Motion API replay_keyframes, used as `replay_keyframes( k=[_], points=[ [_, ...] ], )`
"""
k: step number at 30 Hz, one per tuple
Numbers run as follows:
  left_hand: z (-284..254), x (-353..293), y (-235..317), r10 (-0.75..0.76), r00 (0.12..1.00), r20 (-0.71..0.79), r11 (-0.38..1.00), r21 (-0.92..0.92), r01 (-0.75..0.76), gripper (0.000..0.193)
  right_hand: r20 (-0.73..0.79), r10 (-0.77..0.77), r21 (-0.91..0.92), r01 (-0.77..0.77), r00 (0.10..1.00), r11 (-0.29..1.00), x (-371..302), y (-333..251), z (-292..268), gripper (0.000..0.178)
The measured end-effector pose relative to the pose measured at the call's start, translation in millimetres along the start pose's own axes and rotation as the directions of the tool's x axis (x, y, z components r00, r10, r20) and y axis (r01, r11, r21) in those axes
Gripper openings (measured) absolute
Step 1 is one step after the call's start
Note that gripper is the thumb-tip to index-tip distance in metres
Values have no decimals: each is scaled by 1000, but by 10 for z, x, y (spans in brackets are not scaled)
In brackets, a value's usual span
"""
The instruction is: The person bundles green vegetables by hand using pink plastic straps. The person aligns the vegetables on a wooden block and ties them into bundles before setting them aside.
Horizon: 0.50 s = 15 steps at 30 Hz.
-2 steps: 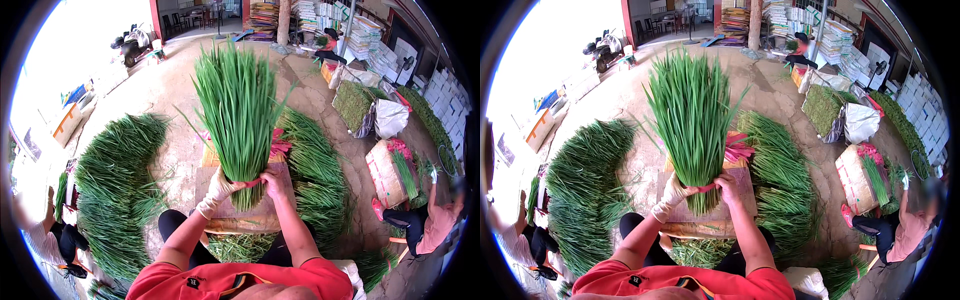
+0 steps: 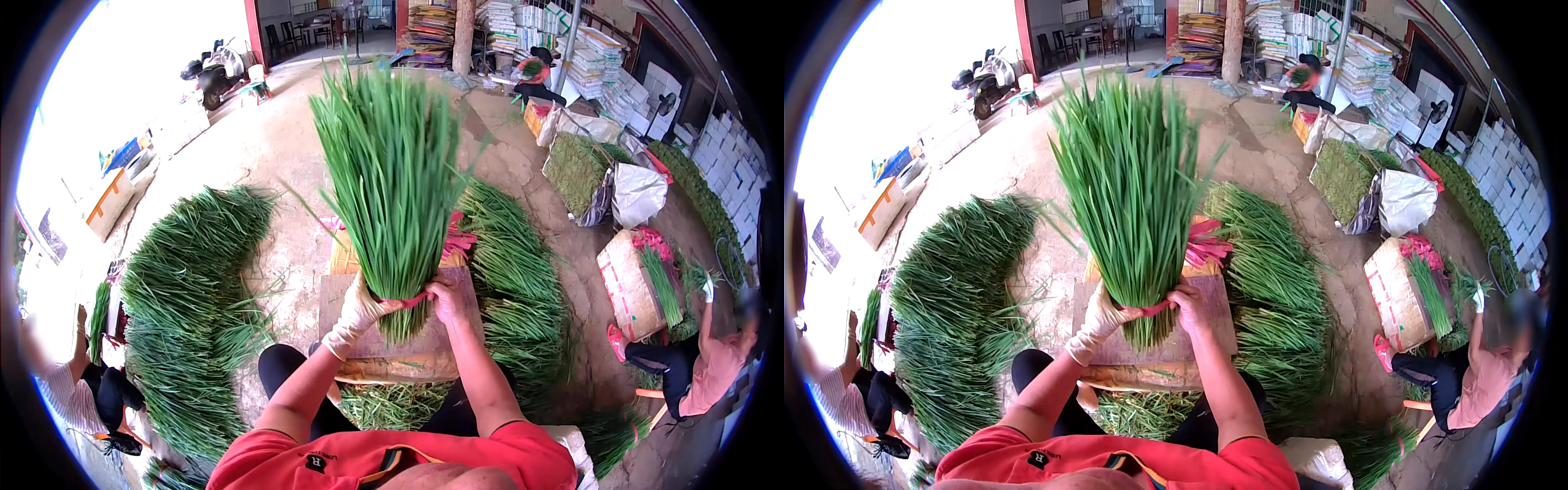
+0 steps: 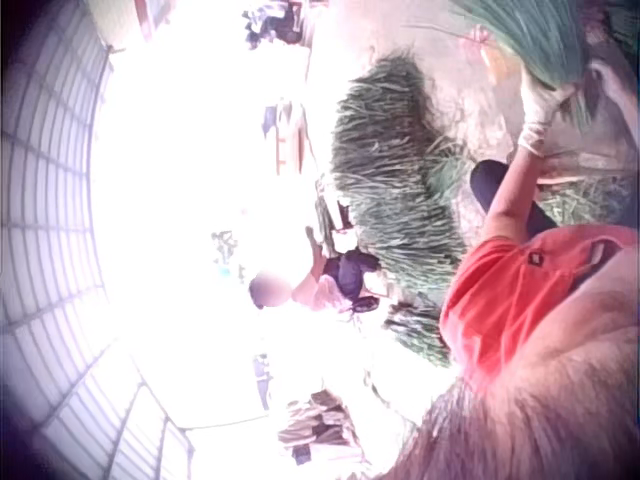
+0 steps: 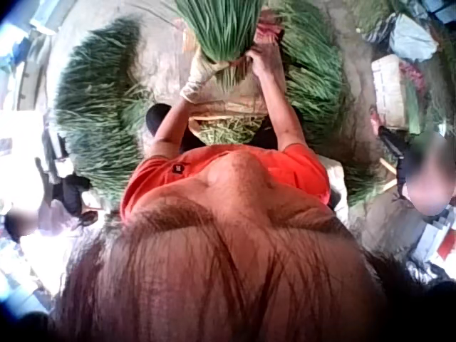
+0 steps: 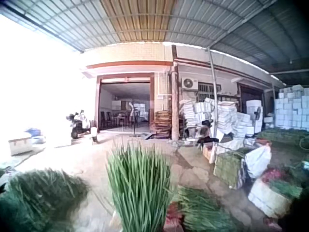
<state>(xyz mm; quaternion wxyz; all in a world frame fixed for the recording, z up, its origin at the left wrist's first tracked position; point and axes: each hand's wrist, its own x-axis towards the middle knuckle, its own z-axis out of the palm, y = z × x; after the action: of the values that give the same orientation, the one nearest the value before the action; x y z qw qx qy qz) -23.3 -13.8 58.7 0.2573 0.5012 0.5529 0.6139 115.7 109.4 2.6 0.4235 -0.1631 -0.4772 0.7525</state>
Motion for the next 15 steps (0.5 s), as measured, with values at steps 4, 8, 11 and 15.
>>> replay_keyframes(
  k=[4, 8, 11, 15],
  points=[
    [114, -116, -318, 51, 987, -150, 994, 106, -35, 102, -83, 111, -23, -113, 990, 993, 5, 351, -133, 6],
    [167, -53, -1201, -183, 981, 69, 880, -432, 195, 104, -251, 90, 76, -73, 964, 994, 103, 920, -522, 14],
    [157, -109, -858, -204, 978, 38, 874, -443, 200, 99, -211, 101, 130, -75, 972, 989, 50, 705, -316, 19],
    [159, -205, -758, -45, 997, -70, 997, -61, 40, 87, -58, 156, -82, -161, 986, 984, 19, 432, -197, 19]
  ],
)
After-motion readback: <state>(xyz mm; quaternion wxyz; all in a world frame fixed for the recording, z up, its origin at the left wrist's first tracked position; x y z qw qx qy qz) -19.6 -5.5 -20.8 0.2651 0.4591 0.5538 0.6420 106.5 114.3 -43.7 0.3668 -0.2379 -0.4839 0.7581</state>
